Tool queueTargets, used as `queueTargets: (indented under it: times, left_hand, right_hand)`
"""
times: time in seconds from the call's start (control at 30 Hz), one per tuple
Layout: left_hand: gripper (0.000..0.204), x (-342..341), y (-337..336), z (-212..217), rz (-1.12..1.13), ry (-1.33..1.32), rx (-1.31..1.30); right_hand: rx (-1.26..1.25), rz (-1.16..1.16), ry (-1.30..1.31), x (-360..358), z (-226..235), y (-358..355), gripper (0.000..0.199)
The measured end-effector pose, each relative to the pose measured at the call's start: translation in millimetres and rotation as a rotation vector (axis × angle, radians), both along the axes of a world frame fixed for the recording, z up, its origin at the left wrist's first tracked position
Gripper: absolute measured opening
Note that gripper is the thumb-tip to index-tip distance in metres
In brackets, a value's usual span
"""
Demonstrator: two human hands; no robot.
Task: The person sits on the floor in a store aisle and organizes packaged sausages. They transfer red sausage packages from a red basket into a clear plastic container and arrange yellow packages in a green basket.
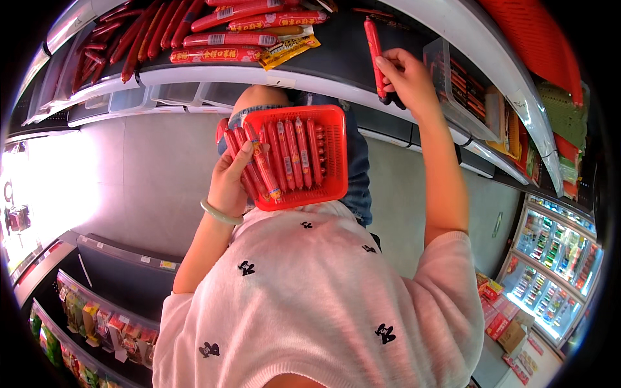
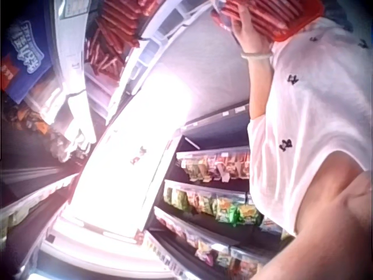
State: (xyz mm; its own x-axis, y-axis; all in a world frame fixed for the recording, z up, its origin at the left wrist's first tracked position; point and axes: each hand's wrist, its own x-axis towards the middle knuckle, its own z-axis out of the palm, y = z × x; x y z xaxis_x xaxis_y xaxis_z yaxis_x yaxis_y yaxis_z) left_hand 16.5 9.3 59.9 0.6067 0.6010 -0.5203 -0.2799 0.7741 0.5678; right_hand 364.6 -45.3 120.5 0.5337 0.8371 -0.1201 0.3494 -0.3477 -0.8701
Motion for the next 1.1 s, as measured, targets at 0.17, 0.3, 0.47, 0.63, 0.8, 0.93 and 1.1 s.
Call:
queueTargets:
  times: [0.17, 0.3, 0.47, 0.63, 0.8, 0.93, 1.1]
  left_hand:
    - [0.024, -2.5, 0.9, -2.1, -0.027, -0.045, 0.008]
    - [0.023, -1.4, -0.7, 0.0, 0.018, -0.035, 0.015]
    - [0.025, -3.6, -1.6, -2.4, 0.022, -0.059, -0.002]
    - [0.026, -2.5, -0.4, -6.5, 0.012, -0.04, -0.006]
    - [0.025, -0.7, -0.7, -4.0, 0.006, -0.045, 0.014]
    - [0.024, -0.1, -0.6, -3.4, 0.014, -0.051, 0.019]
    - [0.023, 2.9, -1.6, 4.1, 0.024, -0.016, 0.038]
  right_hand:
    - [0.715, -0.265, -0.395, -52.5, 15.9, -15.6, 0.024]
    - [0.191, -0.144, 0.059, -96.6, 0.8, -42.0, 0.023]
    - [-0.021, -0.001, -0.198, -140.4, -48.3, -66.6, 0.021]
    - [-0.341, 0.064, -0.786, -161.2, -76.2, -75.3, 0.024]
    - [-0.292, 0.084, -1.07, -163.8, -78.8, -70.5, 0.021]
    - [-0.239, 0.177, -1.23, -160.7, -100.0, -66.8, 0.014]
    - [-0.334, 0.306, -1.14, -160.0, -80.3, -73.6, 0.006]
